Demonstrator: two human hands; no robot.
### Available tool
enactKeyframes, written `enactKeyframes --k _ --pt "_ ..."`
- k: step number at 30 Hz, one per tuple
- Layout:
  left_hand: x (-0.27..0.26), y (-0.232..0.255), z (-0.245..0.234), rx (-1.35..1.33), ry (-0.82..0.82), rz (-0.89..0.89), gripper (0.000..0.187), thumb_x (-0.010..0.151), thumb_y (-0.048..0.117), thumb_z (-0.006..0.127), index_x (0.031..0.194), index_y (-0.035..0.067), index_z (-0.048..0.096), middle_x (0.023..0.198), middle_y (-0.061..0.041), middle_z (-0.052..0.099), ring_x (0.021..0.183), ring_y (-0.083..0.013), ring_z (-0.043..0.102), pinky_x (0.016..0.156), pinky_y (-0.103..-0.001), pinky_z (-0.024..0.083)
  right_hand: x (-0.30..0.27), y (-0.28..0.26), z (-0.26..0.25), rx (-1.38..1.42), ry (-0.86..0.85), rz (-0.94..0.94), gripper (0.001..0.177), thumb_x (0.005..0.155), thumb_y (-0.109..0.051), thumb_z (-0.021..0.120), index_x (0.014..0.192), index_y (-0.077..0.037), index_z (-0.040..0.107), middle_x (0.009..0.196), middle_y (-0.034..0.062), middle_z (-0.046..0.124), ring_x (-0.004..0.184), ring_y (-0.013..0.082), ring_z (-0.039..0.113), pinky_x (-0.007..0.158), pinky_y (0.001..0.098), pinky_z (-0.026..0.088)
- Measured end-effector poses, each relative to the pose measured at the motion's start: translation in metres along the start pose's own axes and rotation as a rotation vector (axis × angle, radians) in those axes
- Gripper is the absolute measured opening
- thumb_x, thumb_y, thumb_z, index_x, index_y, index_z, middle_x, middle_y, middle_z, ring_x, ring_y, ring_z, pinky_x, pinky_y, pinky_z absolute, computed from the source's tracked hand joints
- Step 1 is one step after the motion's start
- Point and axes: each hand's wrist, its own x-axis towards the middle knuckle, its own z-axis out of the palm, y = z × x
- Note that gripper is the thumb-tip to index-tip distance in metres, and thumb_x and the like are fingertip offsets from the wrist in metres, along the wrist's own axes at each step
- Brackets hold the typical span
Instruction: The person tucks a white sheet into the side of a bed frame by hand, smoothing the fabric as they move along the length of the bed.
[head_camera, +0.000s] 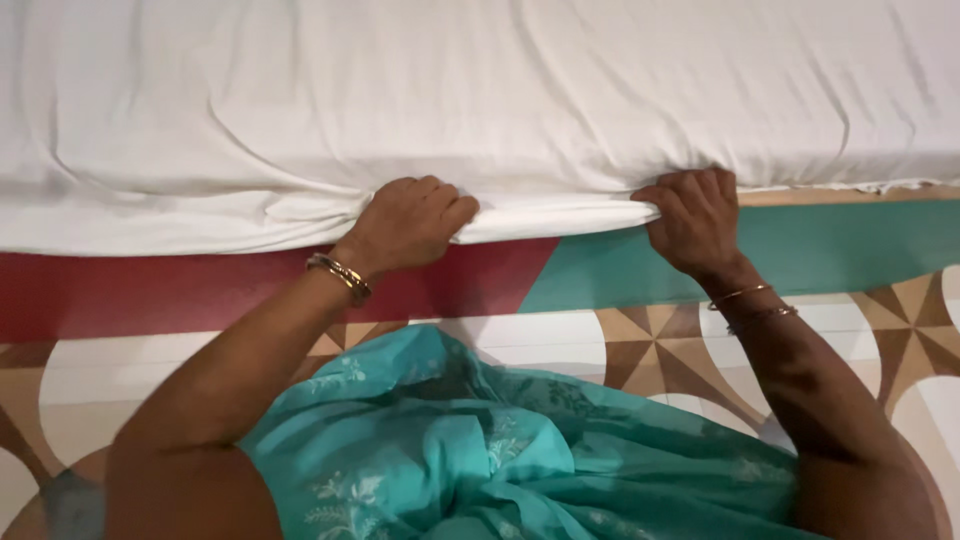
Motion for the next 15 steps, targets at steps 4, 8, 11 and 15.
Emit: enactKeyframes --k 4,8,11,15 --pt "0.004 0.005 -0.006 0.018 -0.078 -0.033 0.017 0.073 0.008 0.070 0.087 0.015 0.064 0.075 -0.001 0.059 0.074 -0.0206 0.062 0.064 -0.037 0.050 0.003 0.010 -0.012 0.086 -0.122 0.046 0.019 0.083 0.000 0.072 0.098 -0.012 0.072 0.093 0.0045 0.065 0.090 0.0243 0.061 0.084 0.0389 0.046" --pt "0.007 0.008 -0.013 -0.014 -0.049 0.011 0.020 0.068 0.012 0.074 0.083 0.013 0.061 0.075 -0.002 0.058 0.074 -0.0227 0.060 0.064 -0.038 0.048 0.025 0.019 -0.032 0.140 -0.240 -0.078 0.014 0.088 -0.014 0.075 0.099 -0.007 0.069 0.092 0.0071 0.067 0.087 0.0242 0.067 0.079 0.0361 0.054" --pt "0.006 0.007 -0.014 -0.044 -0.068 0.042 0.024 0.061 0.014 0.074 0.081 0.012 0.061 0.075 -0.002 0.059 0.074 -0.0238 0.060 0.063 -0.038 0.047 0.042 0.013 -0.041 0.150 -0.336 -0.078 0.034 0.080 -0.041 0.081 0.090 -0.010 0.070 0.081 0.0067 0.070 0.075 0.0251 0.068 0.067 0.0379 0.055" --pt "0.001 0.007 -0.006 -0.002 -0.109 -0.022 0.022 0.062 0.009 0.074 0.077 0.016 0.059 0.075 0.000 0.059 0.075 -0.0228 0.059 0.065 -0.038 0.046 0.039 -0.006 -0.032 0.049 -0.296 -0.093 0.030 0.073 -0.035 0.077 0.093 -0.013 0.072 0.082 0.0031 0.072 0.072 0.0207 0.068 0.063 0.0347 0.054"
